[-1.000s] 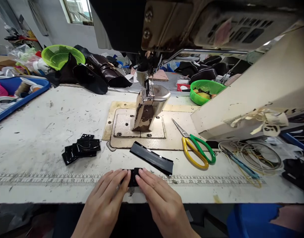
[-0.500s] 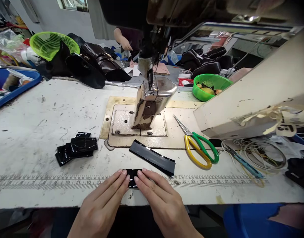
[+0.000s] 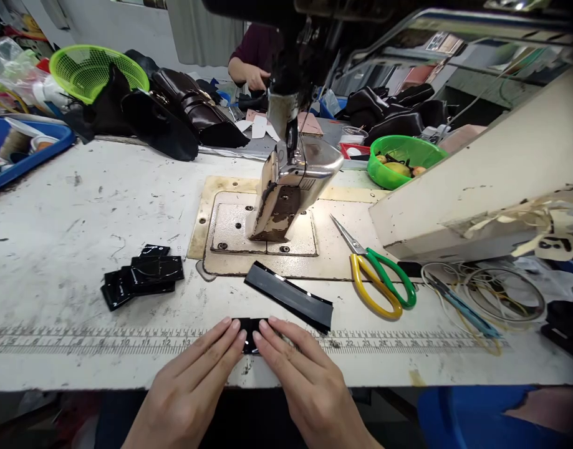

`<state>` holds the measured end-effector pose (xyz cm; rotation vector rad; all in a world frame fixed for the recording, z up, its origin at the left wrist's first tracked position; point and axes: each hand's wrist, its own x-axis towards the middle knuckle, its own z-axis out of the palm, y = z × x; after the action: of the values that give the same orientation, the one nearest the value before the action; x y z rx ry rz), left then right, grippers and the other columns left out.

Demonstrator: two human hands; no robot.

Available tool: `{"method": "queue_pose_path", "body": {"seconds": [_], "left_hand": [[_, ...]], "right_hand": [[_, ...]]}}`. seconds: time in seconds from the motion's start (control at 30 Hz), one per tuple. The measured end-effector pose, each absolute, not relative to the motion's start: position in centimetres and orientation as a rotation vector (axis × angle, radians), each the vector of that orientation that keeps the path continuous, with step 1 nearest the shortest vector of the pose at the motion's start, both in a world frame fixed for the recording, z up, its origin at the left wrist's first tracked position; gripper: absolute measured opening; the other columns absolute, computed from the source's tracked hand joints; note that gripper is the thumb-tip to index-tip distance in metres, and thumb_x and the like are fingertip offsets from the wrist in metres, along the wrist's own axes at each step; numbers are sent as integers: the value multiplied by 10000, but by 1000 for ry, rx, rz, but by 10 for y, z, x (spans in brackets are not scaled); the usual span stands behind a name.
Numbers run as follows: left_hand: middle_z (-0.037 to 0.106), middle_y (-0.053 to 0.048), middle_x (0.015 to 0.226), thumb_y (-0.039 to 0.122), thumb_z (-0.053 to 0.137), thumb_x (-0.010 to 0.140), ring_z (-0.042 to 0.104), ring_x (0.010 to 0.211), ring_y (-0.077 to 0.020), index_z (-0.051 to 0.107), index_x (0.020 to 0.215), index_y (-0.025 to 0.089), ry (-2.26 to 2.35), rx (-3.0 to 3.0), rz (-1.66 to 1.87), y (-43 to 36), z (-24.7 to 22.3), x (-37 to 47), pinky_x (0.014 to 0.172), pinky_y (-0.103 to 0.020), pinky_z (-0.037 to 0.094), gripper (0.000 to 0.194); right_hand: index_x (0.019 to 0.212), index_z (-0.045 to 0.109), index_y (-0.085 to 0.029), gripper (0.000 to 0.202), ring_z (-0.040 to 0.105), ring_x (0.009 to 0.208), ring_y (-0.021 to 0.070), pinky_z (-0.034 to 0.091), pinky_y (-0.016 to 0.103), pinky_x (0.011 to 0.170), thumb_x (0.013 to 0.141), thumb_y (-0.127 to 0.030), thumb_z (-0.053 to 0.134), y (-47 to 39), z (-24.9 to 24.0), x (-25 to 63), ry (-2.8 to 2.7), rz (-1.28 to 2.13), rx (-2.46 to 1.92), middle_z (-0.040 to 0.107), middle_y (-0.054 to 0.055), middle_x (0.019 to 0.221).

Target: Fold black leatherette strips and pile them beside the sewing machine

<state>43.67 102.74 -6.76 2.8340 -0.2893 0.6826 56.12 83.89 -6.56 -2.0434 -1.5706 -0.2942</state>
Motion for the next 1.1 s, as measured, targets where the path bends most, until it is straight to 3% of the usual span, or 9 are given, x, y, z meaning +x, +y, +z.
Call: {"method": "queue_pose_path", "body": {"seconds": [0.1,0.3,0.47,0.6,0.77,0.87,0.93,1.0,1.1], "left_hand": [[625,-98,1409,37,423,982,477,1415,-199,600,1332,68,-308,2942,640,1024,-68,436,1154,-296,433,393],[588,-179,1435,240,476,972,509,1382,-281,579,1356,27,-313,3143,689,1012,-71,428,1268,-425,187,451],[610,-235,1382,185,437,875,428,1437,-325,535,1370,-30,-282,3101,705,1000,-76,429,1236,-415,247,548],[519,-214,1491,255,476,870,401,1456,-308,459,1441,-3,-193,2994,683,998,-78,427,1217,-381,287,626],[491,-162,1526,180,479,892,447,1431,-209,374,1485,50,-95,2769,585,1009,-65,416,1150,-303,406,617],[373,-152,1605,169,427,946,472,1417,-197,317,1502,125,51,2591,549,1015,-58,413,1079,-303,491,569],[387,-143,1598,169,414,962,497,1398,-207,295,1519,151,73,2582,545,1016,-57,415,1059,-325,516,570],[503,-117,1521,177,430,970,545,1352,-216,322,1529,168,1,2674,544,1014,-59,419,1059,-355,526,569],[618,-113,1406,190,489,978,597,1285,-257,470,1454,145,-128,2848,635,1009,-64,424,1038,-416,550,479]], "right_hand": [[1278,652,-52,416,620,1269,258,591,391,1016,979,2,368,840,-65,556,-1618,-335,-2098,673,110,1330],[1263,664,-24,439,598,1294,286,461,406,1135,965,-83,348,848,-75,528,-1594,-656,-2297,662,166,1338],[1251,660,1,461,636,1235,300,513,343,1044,941,-104,335,854,-79,518,-1610,-719,-2352,681,182,1302],[1404,527,8,528,563,1323,332,541,378,1010,929,-165,375,848,-70,524,-1594,-472,-2275,580,207,1429],[1561,239,-111,656,590,1305,208,514,337,1077,928,-91,410,833,-59,532,-1181,-20,-1975,475,160,1534],[1573,178,-184,663,650,1225,168,539,304,1046,953,-82,390,829,-57,532,-1006,98,-1900,382,144,1594],[1565,207,-187,647,608,1284,180,519,336,1080,952,-58,371,829,-59,530,-1059,67,-1917,386,138,1594],[1520,318,-170,602,523,1375,206,495,380,1114,936,-28,363,829,-63,528,-1167,-16,-1978,423,133,1574],[1390,497,-134,534,520,1373,243,508,428,1100,890,7,374,830,-68,523,-1342,-164,-2075,539,134,1485]]}}
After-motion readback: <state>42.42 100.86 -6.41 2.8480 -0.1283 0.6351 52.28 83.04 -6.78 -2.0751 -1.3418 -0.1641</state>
